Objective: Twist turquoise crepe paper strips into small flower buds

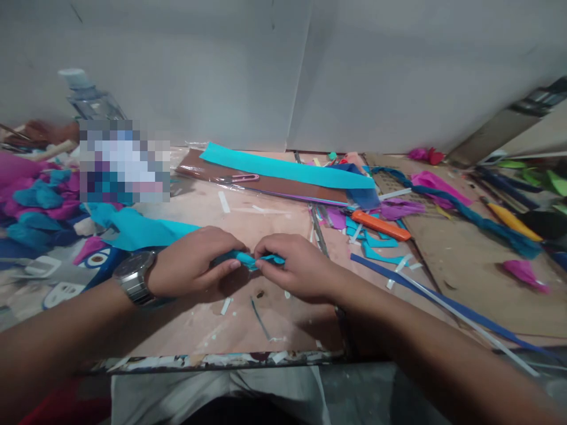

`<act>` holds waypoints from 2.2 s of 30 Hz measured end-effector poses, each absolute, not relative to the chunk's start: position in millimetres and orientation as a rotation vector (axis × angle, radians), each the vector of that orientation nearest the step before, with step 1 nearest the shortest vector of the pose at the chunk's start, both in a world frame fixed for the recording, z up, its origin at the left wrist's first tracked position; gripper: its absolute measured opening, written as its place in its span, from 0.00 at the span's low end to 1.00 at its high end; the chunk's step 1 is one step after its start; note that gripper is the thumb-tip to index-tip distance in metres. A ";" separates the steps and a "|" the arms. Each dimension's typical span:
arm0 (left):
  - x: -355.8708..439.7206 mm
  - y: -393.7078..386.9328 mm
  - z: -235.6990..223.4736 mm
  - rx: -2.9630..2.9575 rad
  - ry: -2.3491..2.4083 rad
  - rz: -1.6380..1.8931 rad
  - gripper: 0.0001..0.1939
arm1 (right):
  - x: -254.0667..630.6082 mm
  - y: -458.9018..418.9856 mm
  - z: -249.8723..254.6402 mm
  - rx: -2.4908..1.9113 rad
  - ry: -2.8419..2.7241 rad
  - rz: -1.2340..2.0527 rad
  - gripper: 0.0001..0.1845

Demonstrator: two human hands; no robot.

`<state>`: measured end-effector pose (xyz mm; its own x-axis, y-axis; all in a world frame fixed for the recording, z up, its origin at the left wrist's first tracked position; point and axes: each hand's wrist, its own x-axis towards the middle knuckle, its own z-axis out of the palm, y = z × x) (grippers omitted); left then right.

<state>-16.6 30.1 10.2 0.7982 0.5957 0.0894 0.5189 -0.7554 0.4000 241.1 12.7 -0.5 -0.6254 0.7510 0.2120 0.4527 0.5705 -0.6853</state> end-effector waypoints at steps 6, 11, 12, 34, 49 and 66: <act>-10.4 17.8 14.6 2.642 0.944 0.181 0.17 | 239.4 8.6 -1.8 -0.895 -2.417 0.704 0.05; -11.9 17.0 19.7 2.629 1.010 0.182 0.17 | 240.6 10.0 0.1 -0.884 -2.416 0.693 0.04; -12.6 17.7 20.5 2.623 1.032 0.189 0.17 | 241.1 10.7 0.6 -0.885 -2.412 0.688 0.04; -39.6 46.7 47.5 2.461 1.280 0.504 0.14 | 285.7 50.7 21.8 -1.129 -1.947 0.917 0.09; -69.2 59.6 71.0 2.466 1.560 0.022 0.15 | 294.1 70.9 17.1 -1.286 -1.814 0.863 0.08; -109.0 45.0 135.6 2.441 1.679 -0.133 0.20 | 304.9 86.1 7.7 -1.363 -1.640 1.007 0.13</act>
